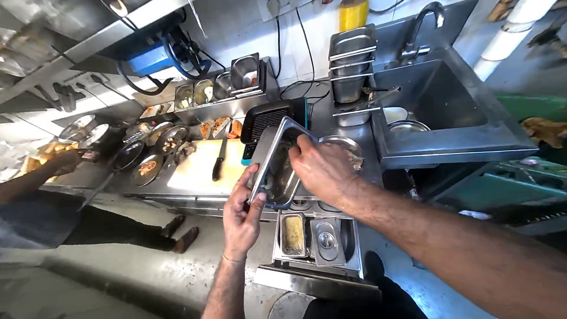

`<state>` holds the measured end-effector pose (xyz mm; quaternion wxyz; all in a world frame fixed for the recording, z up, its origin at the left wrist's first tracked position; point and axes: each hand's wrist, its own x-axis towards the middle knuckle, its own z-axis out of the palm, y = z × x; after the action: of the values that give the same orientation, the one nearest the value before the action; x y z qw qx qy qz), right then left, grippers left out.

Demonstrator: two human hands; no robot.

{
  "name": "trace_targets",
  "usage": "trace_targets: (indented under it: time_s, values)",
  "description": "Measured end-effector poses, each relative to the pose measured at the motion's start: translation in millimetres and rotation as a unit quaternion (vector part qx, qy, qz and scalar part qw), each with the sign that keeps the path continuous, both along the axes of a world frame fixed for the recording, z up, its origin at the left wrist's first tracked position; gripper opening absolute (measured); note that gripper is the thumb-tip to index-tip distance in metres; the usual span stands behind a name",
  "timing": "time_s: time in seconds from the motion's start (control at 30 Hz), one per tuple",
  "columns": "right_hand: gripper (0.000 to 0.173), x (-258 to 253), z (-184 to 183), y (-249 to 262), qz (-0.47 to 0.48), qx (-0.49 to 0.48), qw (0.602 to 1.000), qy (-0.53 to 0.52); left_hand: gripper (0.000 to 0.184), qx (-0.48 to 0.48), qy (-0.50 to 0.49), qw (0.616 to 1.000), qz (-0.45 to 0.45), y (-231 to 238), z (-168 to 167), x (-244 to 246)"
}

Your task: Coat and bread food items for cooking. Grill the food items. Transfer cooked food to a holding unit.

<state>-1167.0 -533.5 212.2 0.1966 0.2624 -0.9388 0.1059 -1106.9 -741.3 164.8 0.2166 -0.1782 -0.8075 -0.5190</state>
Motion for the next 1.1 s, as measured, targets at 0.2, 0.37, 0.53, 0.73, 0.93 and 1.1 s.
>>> trace_targets:
  time_s: [0.2, 0.37, 0.53, 0.73, 0.93, 1.1]
  values:
    - [0.012, 4, 5, -3, 0.105, 0.003, 0.988, -0.112, 0.019, -0.016, -0.016, 1.0, 0.006, -5, 1, -3]
    - [0.015, -18, 13, 2, 0.003, -0.019, 0.997, -0.068, 0.017, 0.032, -0.055, 0.998, 0.009, -4, 0, -1]
    - [0.01, 5, -21, -7, 0.129, -0.032, 0.99, -0.055, 0.017, 0.091, -0.037, 0.995, -0.013, -6, -3, -2]
    - [0.016, -14, 7, -5, 0.044, -0.078, 0.993, -0.077, 0.015, 0.131, -0.031, 0.991, -0.023, -3, -5, 0]
    - [0.017, 1, 7, -2, 0.101, -0.061, 0.99, -0.08, 0.013, 0.136, -0.005, 0.99, -0.022, -6, -2, -1]
    - [0.014, -11, 7, 2, 0.082, -0.065, 0.995, -0.002, 0.012, 0.121, 0.008, 0.992, -0.032, -4, 3, 0]
